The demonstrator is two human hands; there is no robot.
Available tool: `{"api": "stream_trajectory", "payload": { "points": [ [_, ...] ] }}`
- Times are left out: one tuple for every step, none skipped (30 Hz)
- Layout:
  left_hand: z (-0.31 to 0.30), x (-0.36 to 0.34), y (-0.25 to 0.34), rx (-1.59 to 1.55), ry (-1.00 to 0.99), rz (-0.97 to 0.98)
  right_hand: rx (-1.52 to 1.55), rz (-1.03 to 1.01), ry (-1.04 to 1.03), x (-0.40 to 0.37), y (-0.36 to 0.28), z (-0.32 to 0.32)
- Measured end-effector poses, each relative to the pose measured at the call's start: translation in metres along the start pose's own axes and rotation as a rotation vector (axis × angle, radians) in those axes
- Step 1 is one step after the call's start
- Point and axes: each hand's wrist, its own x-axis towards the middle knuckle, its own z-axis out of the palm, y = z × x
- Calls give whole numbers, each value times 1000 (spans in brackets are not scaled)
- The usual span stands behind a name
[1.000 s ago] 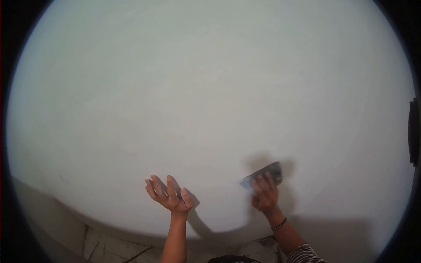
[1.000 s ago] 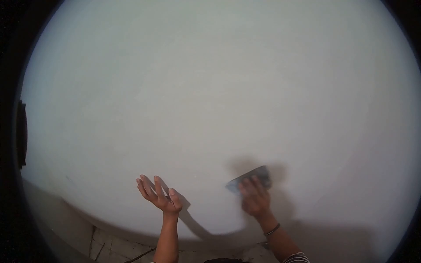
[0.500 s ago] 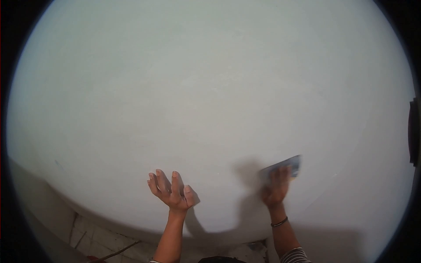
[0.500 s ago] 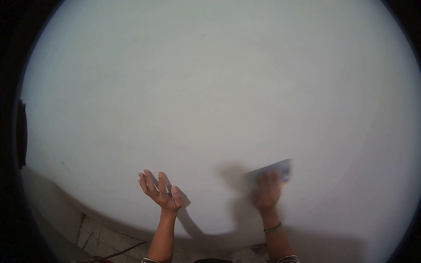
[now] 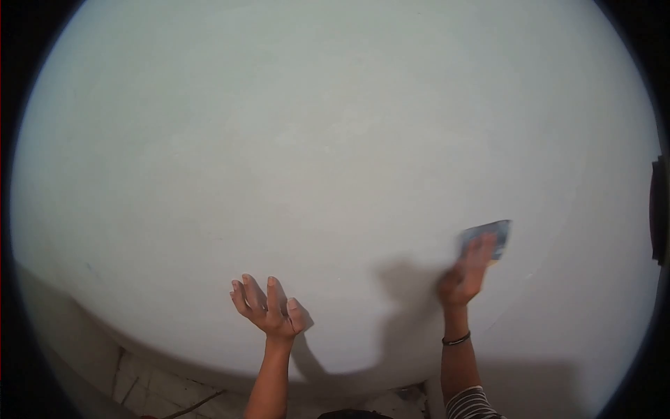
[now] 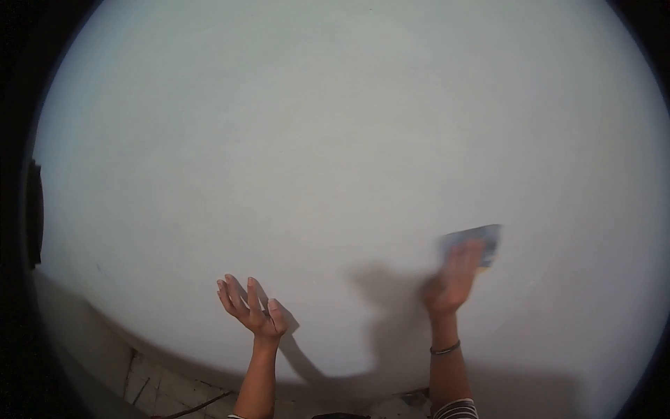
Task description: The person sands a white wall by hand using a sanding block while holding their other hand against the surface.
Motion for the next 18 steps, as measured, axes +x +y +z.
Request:
{"api": "stream_trajectory", "payload": {
  "points": [
    [-1, 0, 0, 4, 0, 2, 42, 283, 62, 8, 5, -1],
    [-2, 0, 0, 11, 0, 1, -16, 318, 79, 17, 6, -3],
    [-2, 0, 0, 16, -2, -1, -77, 351, 96, 23, 7, -5],
    [-2, 0, 1, 16, -3, -3, -55, 268, 64, 20, 4, -4],
    [-2, 1, 3, 9, 1, -8, -35, 188, 35, 10, -6, -1],
    [-2, 3, 4, 2, 4, -11, -15, 109, 6, 0, -16, 1],
    [-2, 4, 5, -7, 6, -13, 59, -20, -81, -12, -29, -2],
    [-3, 3, 6, -11, 1, -10, 165, -134, -222, -28, -38, -6],
    [-3, 2, 5, -12, -4, -6, 145, -185, -260, -34, -35, -9],
    [-3, 2, 4, -8, -6, -4, 128, -239, -297, -38, -27, -12],
    [-3, 3, 3, -8, -5, 1, 113, -295, -334, -39, -20, -14],
    [-3, 2, 3, -6, -5, 4, 161, -177, -210, -32, -11, -12],
    [-4, 1, 3, -4, -7, 5, 40, -62, -108, -22, -5, -12],
    [-5, 1, 3, 2, -10, 4, 22, 137, -17, -15, -4, -12],
    [-6, 2, 4, 6, -12, 3, 1, 336, 76, -11, -4, -12],
    [-6, 3, 5, 8, -13, 2, -2, 294, 46, -15, -8, -11],
    [-6, 2, 5, 3, -14, -2, -7, 253, 16, -24, -18, -9],
    [-6, 2, 4, -5, -13, -4, -15, 213, -10, -36, -28, -9]
  ]
}}
